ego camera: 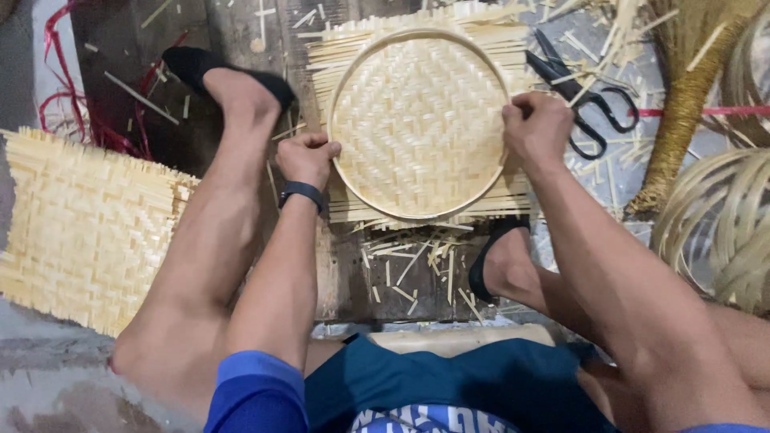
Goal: Assembling and trimming bamboo strips using a wooden mold and scissors to create a round steamer component.
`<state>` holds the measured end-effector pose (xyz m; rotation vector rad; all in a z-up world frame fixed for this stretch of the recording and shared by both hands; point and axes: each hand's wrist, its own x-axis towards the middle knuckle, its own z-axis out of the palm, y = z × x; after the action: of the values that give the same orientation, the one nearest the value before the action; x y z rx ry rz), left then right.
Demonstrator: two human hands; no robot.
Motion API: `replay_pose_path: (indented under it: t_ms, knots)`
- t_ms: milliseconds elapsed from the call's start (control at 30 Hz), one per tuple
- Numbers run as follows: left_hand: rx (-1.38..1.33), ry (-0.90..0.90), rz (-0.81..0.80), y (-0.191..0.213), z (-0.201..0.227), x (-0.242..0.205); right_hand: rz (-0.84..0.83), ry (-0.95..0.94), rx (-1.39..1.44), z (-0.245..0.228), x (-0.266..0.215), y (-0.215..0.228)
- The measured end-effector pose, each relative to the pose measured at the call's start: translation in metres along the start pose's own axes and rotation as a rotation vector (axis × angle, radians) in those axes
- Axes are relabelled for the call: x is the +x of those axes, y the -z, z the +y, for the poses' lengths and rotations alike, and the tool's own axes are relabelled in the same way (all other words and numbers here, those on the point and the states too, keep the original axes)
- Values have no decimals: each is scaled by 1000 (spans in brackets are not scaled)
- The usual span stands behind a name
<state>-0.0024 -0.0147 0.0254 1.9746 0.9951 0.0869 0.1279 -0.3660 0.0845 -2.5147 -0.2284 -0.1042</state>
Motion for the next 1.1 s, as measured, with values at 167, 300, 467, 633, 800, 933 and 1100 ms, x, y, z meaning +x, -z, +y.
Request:
replay_pose_path:
  t_ms: [167, 300, 467, 633, 800, 933, 1100]
  knots:
    - [-126, 80, -84, 1, -10, 1, 41, -70, 74, 15, -5, -21]
    - [-248, 228, -249, 4, -20, 17, -11, -292, 165, 13, 0, -27]
    - [-439, 287, -346, 2, -26, 22, -32, -397, 147, -7, 5, -10]
    - [-463, 337, -364, 1, -44, 35, -42, -358, 113, -7, 7, -12]
    - [-530, 415, -346, 0, -38, 30, -14, -407, 149, -8, 5, -17]
    - [-551, 441, -351, -7, -51, 35, -36, -344, 139, 26, 2, -29]
    - [-537, 400, -366, -9, -56, 38, -58, -188, 231, 51, 14, -38]
